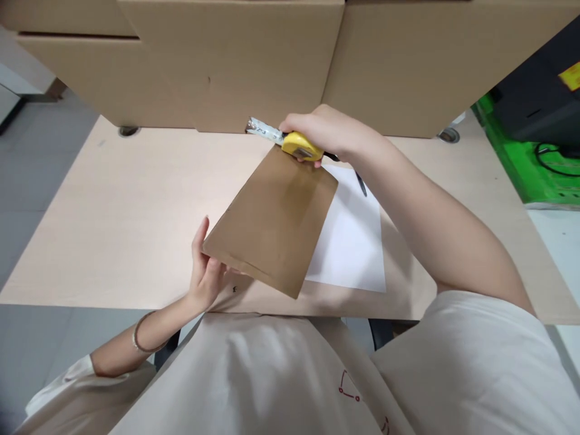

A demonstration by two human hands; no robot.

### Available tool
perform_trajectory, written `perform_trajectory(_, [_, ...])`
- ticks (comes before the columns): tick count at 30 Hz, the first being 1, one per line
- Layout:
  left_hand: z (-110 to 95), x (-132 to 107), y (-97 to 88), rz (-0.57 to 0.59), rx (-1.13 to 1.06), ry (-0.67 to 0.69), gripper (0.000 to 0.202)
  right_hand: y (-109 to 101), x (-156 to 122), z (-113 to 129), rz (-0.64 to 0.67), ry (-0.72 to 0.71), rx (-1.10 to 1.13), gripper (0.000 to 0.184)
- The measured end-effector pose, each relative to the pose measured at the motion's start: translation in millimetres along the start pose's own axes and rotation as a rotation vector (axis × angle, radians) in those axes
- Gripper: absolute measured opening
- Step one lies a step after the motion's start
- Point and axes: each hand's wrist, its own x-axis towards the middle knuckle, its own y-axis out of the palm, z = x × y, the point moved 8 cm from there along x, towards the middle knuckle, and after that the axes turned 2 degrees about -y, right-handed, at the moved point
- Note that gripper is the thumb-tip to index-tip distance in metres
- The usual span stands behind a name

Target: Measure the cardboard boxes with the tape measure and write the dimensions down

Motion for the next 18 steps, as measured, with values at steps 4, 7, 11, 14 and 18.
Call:
perform_trajectory(4, [4,-5,-11.2,0.030,0.057,-0.139,0.068,20,17,29,-0.019,-0.071,-0.089,0.033])
perform_trajectory(7, [4,-9,-24.4,0.057,0.261,-0.200,0.065,37,29,37,0.020,-0.066,-0.179,0.034])
perform_trajectory(11, [-15,-8,-22.5,0.173,0.581,0.025,0.044,53,35,41,0.040,0.022,-0.320,0.034])
perform_trajectory(14, [-24,-10,-13.7,0.192,0.837,0.203,0.045,64,36,41,0.048,0.068,-0.351,0.032])
perform_trajectory(18, [-22,-16,-3.1,0.237,1.130,0.298,0.058,73,38,37,0.067,0.087,-0.319,0.030])
